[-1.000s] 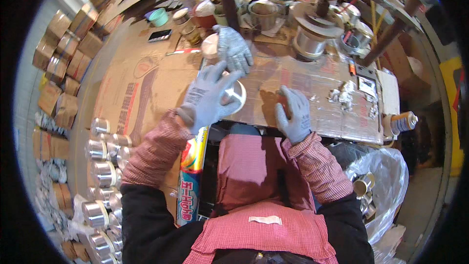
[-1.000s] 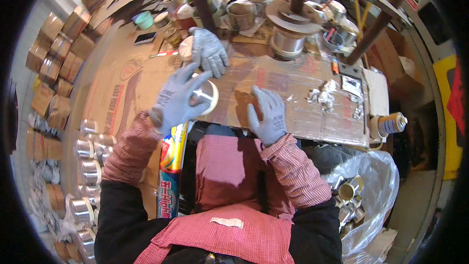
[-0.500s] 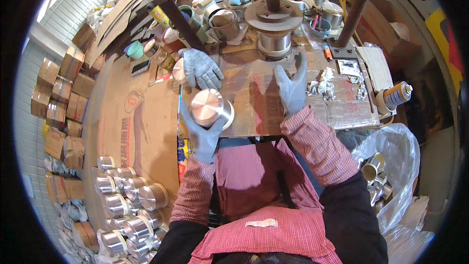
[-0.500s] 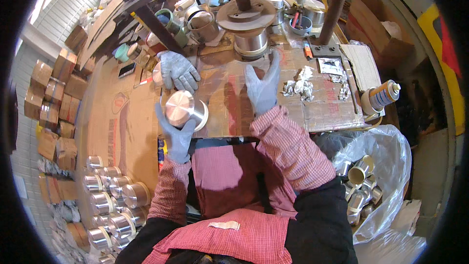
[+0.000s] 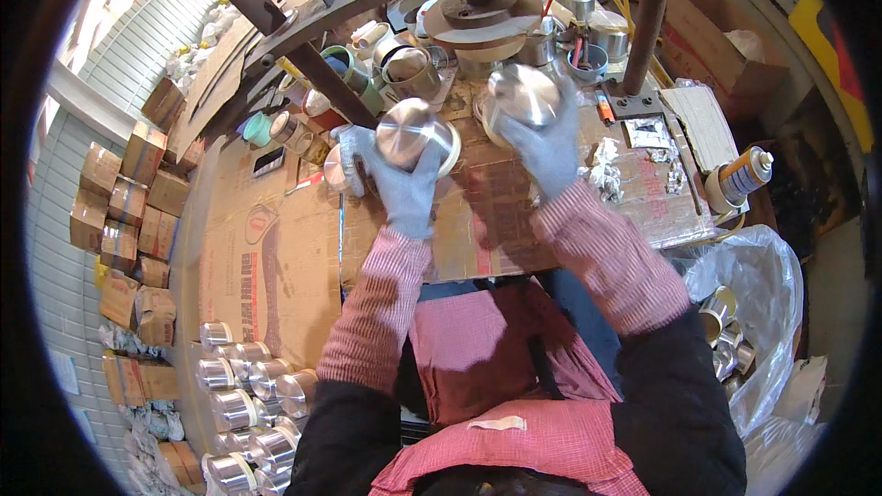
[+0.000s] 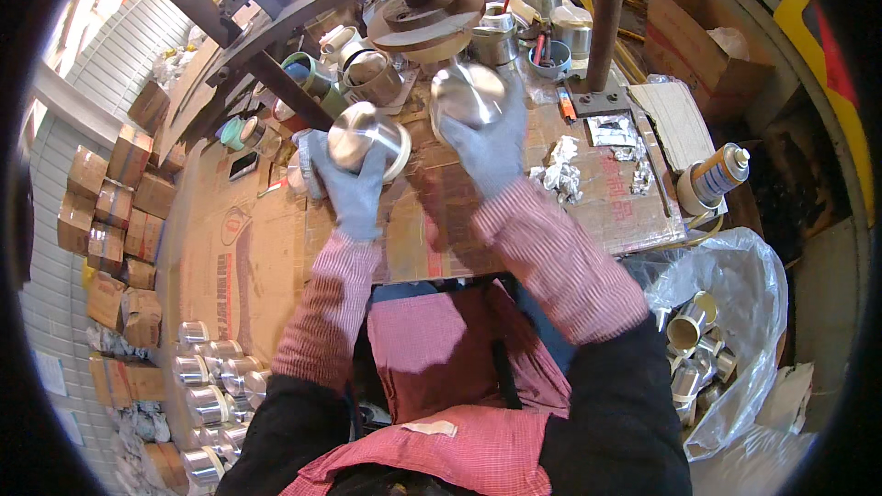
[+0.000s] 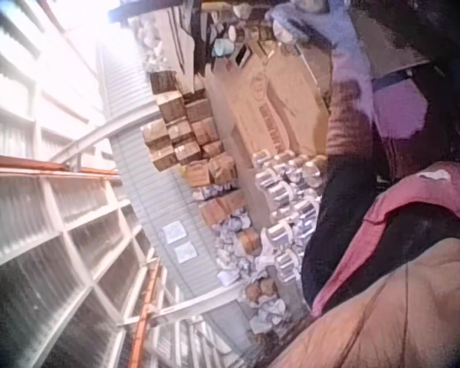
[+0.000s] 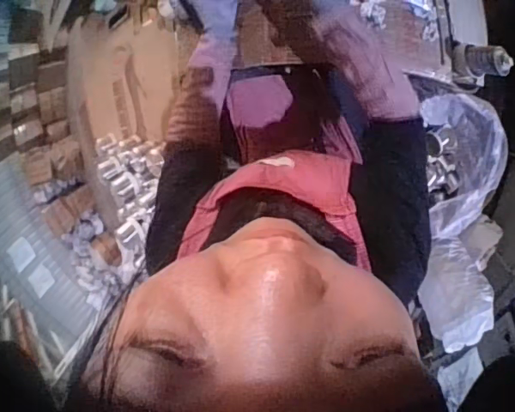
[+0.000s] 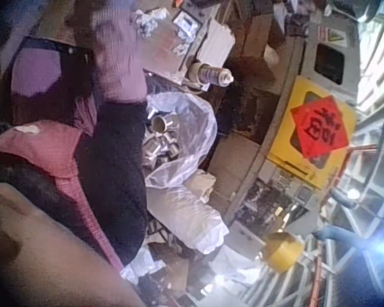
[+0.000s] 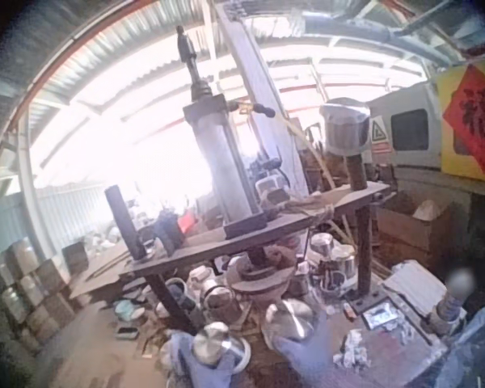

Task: The person repeatedly picks up small metal cups, rubs their rims with a white pad, and places them into a plastic bag. The person also briefly sprays a lubricant onto a machine part and wipes it with a cloth.

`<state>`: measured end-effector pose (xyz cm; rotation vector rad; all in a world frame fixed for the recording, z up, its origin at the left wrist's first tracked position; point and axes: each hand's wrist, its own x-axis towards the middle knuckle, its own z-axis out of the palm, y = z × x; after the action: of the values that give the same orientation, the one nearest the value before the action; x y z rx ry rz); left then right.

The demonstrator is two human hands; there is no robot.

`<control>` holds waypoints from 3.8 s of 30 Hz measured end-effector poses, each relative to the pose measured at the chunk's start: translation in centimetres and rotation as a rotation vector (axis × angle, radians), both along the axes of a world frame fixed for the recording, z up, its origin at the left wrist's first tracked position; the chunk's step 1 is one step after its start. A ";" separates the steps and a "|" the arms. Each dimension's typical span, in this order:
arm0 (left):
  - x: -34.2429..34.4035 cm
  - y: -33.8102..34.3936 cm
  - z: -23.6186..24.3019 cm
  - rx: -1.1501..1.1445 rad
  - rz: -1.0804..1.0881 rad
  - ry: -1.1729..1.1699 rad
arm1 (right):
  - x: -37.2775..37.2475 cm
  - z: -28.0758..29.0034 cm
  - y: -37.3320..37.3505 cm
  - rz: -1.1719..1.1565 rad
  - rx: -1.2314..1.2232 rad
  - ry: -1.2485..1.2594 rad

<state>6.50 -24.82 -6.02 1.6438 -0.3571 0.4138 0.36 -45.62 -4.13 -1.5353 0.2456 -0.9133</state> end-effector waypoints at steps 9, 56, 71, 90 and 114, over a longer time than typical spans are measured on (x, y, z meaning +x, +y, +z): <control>7.2 -14.1 -2.5 -0.119 -0.397 0.116 | -31.1 -3.8 -6.5 -0.522 0.157 0.185; 27.0 36.0 -4.4 0.859 1.009 0.910 | -11.5 -5.3 1.7 -0.037 -1.457 0.161; 26.1 41.8 -5.1 0.934 1.092 0.658 | -11.3 -4.8 2.0 -0.042 -1.542 -0.049; 1.1 65.7 2.6 1.286 0.785 1.355 | -11.4 -4.9 2.2 0.043 -1.296 0.081; 29.9 41.0 -4.7 1.005 0.889 1.103 | -11.0 -5.0 2.2 0.033 -1.371 0.130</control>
<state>36.35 16.13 -10.74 2.6623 1.2226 -0.1442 -10.62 -43.39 -9.13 -2.8314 -0.4303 -0.9858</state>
